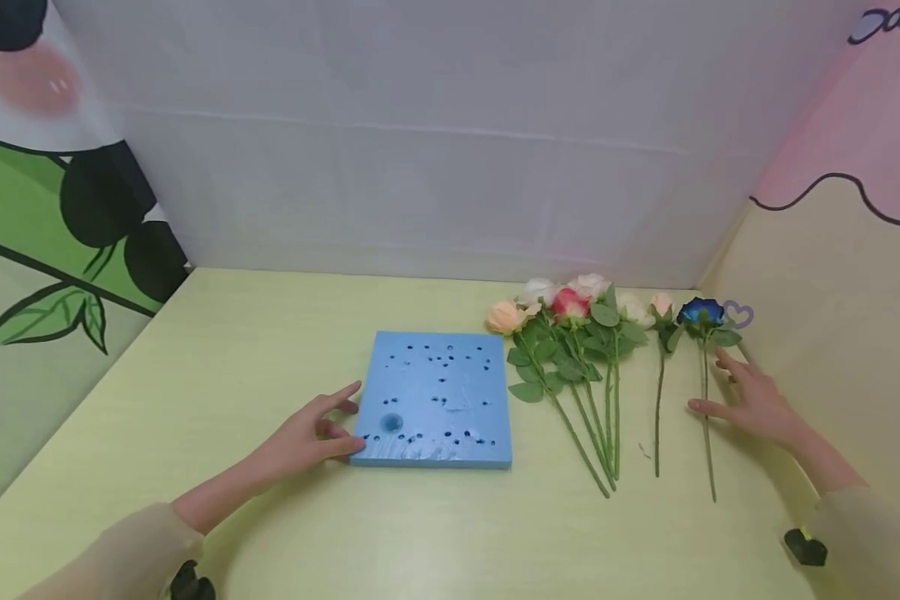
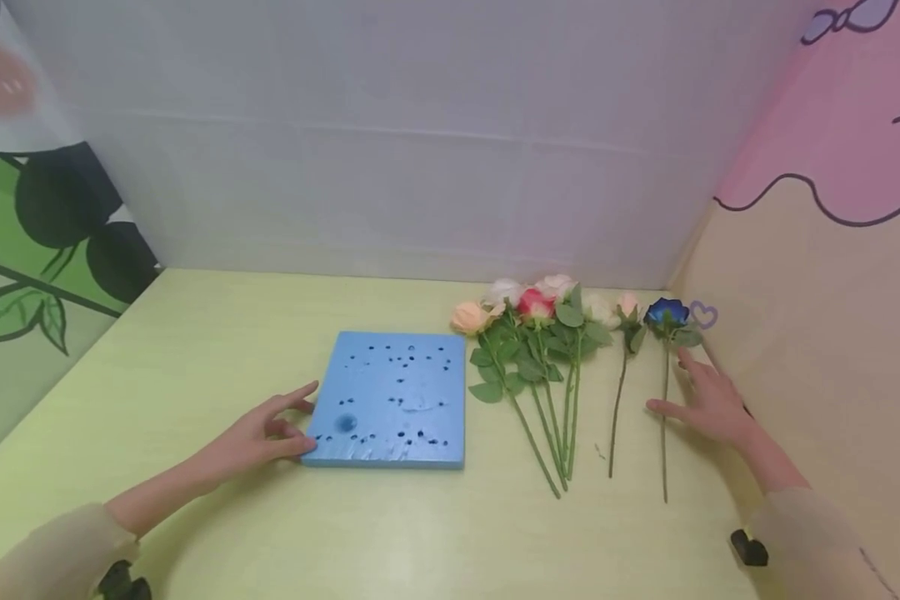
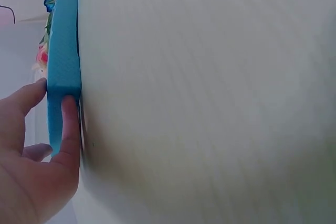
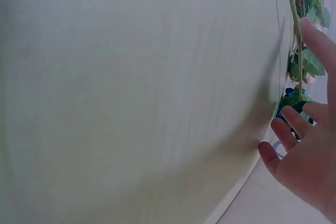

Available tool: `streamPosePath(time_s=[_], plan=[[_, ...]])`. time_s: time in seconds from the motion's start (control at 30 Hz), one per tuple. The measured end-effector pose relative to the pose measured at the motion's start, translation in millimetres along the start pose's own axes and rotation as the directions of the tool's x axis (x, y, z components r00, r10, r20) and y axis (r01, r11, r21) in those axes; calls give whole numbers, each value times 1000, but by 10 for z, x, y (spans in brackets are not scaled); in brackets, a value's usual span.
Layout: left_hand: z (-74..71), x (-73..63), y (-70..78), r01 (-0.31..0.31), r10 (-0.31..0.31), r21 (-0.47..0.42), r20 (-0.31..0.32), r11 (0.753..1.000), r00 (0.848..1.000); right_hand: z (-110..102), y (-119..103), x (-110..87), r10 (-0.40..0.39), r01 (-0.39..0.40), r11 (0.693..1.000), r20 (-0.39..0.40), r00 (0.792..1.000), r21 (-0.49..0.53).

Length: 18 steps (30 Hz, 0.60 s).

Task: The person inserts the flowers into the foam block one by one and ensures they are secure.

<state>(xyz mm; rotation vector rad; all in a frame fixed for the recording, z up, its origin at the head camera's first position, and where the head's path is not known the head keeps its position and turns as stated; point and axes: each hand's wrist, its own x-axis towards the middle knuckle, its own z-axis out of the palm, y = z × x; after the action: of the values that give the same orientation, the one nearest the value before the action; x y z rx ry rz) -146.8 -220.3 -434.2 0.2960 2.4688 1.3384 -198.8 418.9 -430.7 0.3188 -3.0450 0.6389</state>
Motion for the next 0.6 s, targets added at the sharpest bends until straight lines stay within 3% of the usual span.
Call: streamPosePath(time_s=[0.17, 0.6], plan=[[18, -3, 37, 2, -2, -15, 11, 1000, 1000, -10, 19, -1, -48, 48, 998, -10, 999, 46], [28, -22, 71, 24, -24, 4, 1, 1000, 1000, -118, 49, 35, 32, -61, 975, 134, 990, 213]])
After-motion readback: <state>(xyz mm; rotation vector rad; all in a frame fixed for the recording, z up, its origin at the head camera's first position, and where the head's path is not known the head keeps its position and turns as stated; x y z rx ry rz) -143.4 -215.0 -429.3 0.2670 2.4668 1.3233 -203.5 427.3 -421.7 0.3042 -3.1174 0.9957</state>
